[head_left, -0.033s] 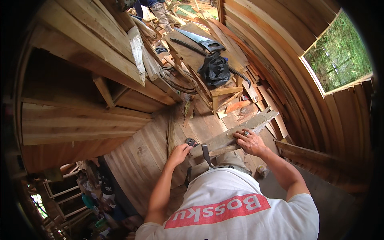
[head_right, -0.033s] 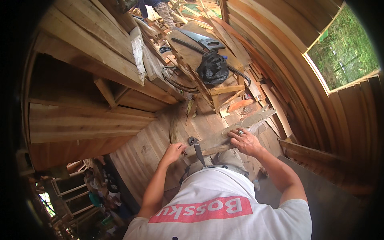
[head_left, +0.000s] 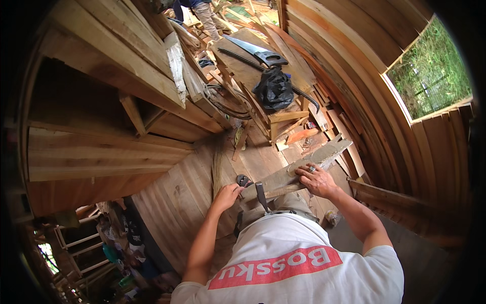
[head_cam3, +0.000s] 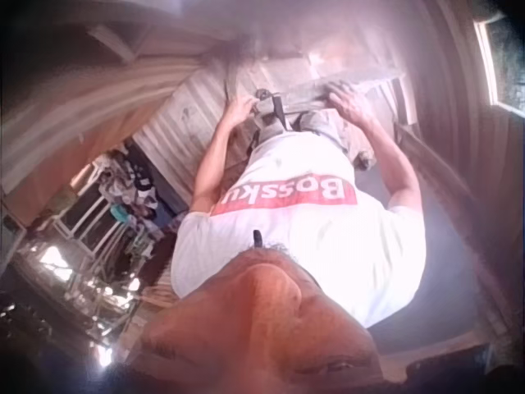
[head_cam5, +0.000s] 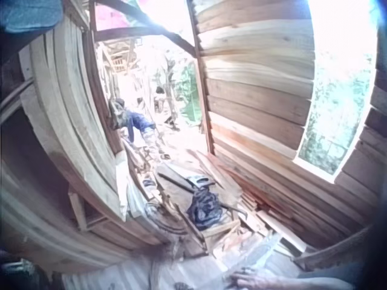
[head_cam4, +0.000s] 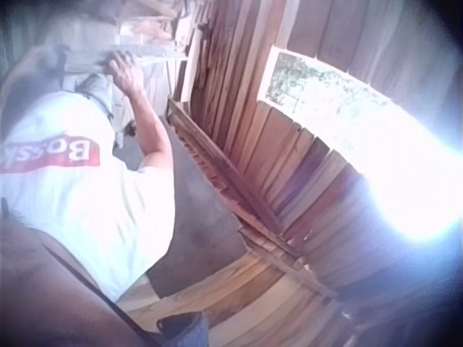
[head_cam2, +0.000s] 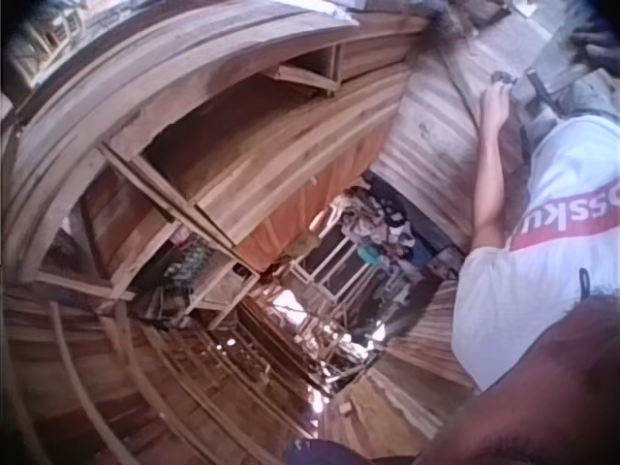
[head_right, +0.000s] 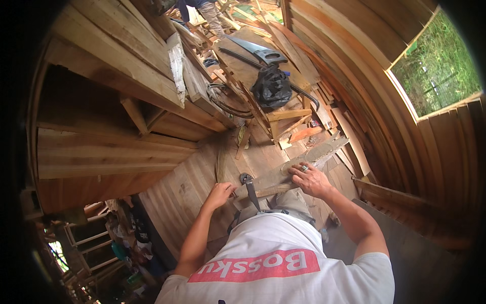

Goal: The person uses a metal rebar to pry apart wooden planks and beams in a wooden structure. They then use a hammer to strike and break the wood further. The person removes loose pieces of wood and debris from the area.

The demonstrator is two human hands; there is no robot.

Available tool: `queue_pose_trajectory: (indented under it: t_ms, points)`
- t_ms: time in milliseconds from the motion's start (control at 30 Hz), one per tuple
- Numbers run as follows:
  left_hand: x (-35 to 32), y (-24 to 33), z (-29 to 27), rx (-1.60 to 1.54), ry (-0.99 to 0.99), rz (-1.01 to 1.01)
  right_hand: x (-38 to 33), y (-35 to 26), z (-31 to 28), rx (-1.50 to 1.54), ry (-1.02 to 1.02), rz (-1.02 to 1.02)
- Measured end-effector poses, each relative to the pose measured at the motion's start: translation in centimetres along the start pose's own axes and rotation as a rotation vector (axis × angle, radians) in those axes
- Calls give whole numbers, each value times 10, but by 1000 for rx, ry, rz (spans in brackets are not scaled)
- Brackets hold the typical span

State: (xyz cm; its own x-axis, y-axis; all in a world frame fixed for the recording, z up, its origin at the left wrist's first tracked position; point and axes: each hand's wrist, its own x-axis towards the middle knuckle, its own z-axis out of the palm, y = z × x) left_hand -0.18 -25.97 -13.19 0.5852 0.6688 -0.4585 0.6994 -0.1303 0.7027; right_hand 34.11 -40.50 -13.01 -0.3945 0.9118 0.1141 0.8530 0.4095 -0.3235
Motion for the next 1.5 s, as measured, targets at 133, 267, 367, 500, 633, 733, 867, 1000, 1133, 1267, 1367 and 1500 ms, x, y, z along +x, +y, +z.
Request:
queue_pose_trajectory:
  t_ms: [133, 267, 367, 500, 633, 733, 867, 1000, 1133, 1267, 1367, 1500]
  points:
    - [-18, -6, -14, 63, 86, -20, 31, -2, 0, 3, -18, 26]
    - [-26, -7, -26, -25, 373, -65, 64, -14, 4, 18, -2, 51]
    - [-22, -17, -39, -141, 516, -222, 87, -25, 13, -11, 30, 39]
    - [-9, -53, -55, -362, 857, -92, 109, -51, 10, 51, 62, 197]
    - [-1, -83, -54, -851, 799, -152, 126, -61, 20, 49, 128, 483]
    - [7, -65, -35, -1008, 238, -320, 146, -70, 17, 86, 281, 621]
    - [63, -14, -9, -1322, 4, -226, 172, -73, 22, 144, 352, 779]
    - [137, -9, -3, -1673, -95, -9, 193, -72, 20, 187, 348, 782]
    - [189, -5, -16, -1723, 24, -181, 205, -41, 12, 327, 263, 708]
    - [255, -19, -27, -1672, -33, 30, 217, 1, 8, 451, 330, 658]
    - [294, -23, -44, -1506, 241, -127, 223, 40, 7, 602, 180, 769]
    - [337, -23, -60, -1396, 246, -143, 232, 95, 6, 661, -38, 888]
